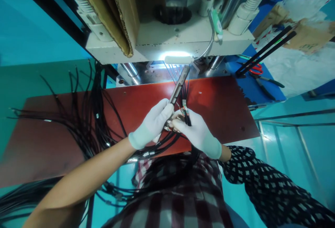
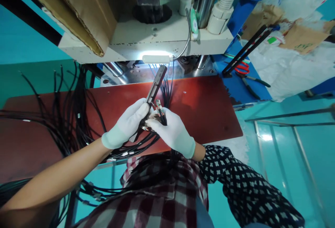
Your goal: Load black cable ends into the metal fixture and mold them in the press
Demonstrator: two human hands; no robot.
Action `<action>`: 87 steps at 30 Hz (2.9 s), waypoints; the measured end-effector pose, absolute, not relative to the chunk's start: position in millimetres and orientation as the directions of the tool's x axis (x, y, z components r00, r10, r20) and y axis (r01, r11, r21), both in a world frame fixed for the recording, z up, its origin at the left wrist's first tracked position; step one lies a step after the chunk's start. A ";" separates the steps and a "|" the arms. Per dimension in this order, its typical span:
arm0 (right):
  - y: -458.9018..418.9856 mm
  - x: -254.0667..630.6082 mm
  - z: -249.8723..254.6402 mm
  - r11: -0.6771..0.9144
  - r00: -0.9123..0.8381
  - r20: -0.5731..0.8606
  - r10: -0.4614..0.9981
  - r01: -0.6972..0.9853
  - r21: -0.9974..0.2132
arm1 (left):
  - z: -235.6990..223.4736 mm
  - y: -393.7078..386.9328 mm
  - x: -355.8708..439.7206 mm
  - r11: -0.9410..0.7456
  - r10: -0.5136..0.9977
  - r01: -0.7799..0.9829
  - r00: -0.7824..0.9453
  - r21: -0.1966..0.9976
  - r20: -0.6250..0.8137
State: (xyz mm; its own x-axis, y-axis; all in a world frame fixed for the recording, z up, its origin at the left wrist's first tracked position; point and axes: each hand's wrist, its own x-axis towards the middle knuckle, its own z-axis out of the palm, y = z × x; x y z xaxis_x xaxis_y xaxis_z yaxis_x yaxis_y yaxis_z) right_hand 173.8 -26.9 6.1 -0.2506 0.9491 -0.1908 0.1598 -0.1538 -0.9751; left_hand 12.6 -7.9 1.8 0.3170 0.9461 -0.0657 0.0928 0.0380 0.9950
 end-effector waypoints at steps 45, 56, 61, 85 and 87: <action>-17.3 174.2 -4.8 -0.105 -0.282 -0.145 0.948 0.152 -0.983 | -11.6 -9.6 10.4 -0.092 0.931 0.305 0.364 0.948 -0.027; -22.8 182.8 5.3 -0.198 -0.149 -0.186 0.971 -0.068 -0.978 | -6.8 -5.1 3.7 0.104 0.891 0.081 0.435 0.991 -0.129; -11.5 194.9 2.1 -0.331 -0.451 -0.241 0.859 -0.132 -0.934 | -11.0 -3.7 2.3 0.092 0.879 0.022 0.467 0.996 -0.091; -11.9 182.1 4.9 -0.089 -0.285 -0.159 0.945 0.245 -0.965 | -9.6 -4.8 3.1 -0.122 0.889 0.235 0.457 0.964 0.001; -14.1 178.5 0.3 -0.100 -0.266 -0.162 0.950 0.234 -0.967 | -10.3 -5.6 3.4 -0.156 0.906 0.290 0.423 0.944 0.020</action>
